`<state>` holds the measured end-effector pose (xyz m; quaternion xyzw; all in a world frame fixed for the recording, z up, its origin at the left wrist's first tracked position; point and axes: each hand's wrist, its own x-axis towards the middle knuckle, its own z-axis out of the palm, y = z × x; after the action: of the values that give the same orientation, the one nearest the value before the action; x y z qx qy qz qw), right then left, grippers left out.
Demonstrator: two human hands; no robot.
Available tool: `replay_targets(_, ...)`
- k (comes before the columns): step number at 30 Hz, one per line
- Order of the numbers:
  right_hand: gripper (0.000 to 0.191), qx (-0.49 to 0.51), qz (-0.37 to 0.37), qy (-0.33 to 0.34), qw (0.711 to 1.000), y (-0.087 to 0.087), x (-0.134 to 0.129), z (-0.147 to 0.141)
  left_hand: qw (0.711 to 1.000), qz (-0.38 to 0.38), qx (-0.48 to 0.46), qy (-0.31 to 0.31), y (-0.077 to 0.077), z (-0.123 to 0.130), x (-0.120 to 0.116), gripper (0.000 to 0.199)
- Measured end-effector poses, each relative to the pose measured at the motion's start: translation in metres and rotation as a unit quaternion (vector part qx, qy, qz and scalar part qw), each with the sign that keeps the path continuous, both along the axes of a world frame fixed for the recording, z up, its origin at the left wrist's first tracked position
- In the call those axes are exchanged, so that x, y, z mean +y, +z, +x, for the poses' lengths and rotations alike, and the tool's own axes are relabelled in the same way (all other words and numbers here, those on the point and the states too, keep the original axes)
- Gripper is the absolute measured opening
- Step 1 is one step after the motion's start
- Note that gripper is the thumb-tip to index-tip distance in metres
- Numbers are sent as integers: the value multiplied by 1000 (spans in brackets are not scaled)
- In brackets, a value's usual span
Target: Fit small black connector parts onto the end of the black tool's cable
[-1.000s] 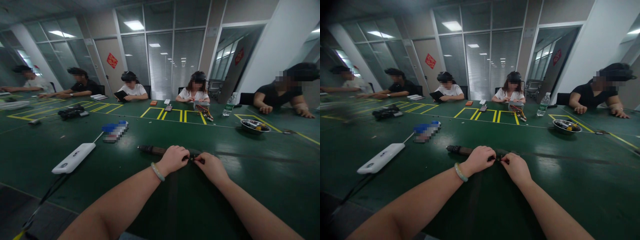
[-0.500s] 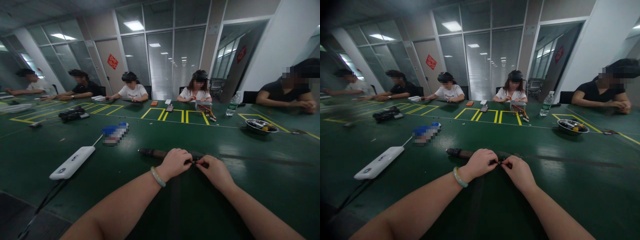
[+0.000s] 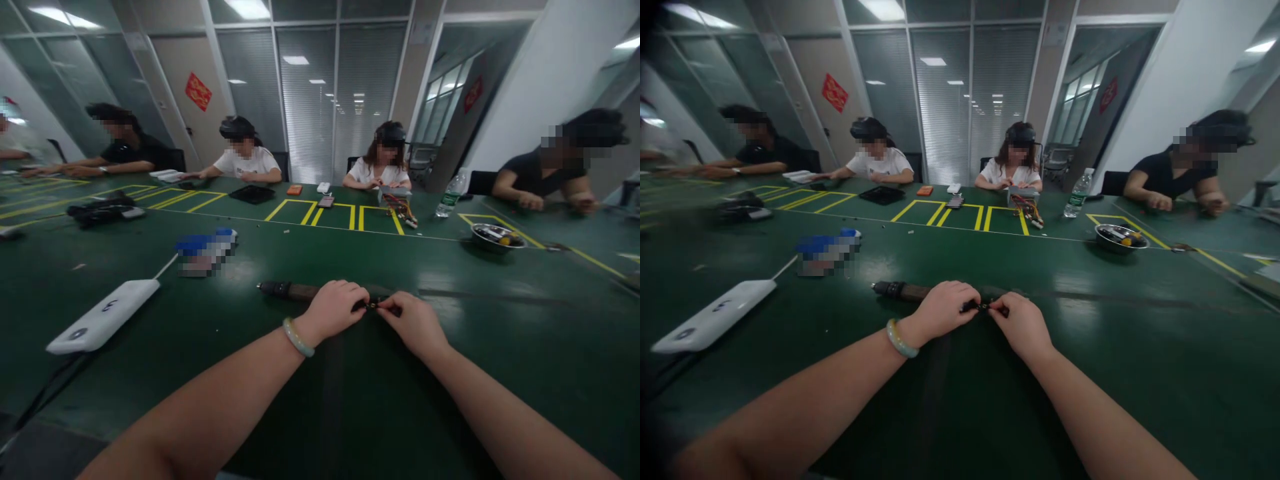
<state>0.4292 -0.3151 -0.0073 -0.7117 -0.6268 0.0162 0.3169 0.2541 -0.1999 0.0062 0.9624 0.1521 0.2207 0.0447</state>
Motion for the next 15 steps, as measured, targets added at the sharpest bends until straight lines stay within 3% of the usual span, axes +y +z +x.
replay_targets(15,8,-11,-1,-7,1000,0,-1,0,1000,3,-1,-6,-4,4,2,8)
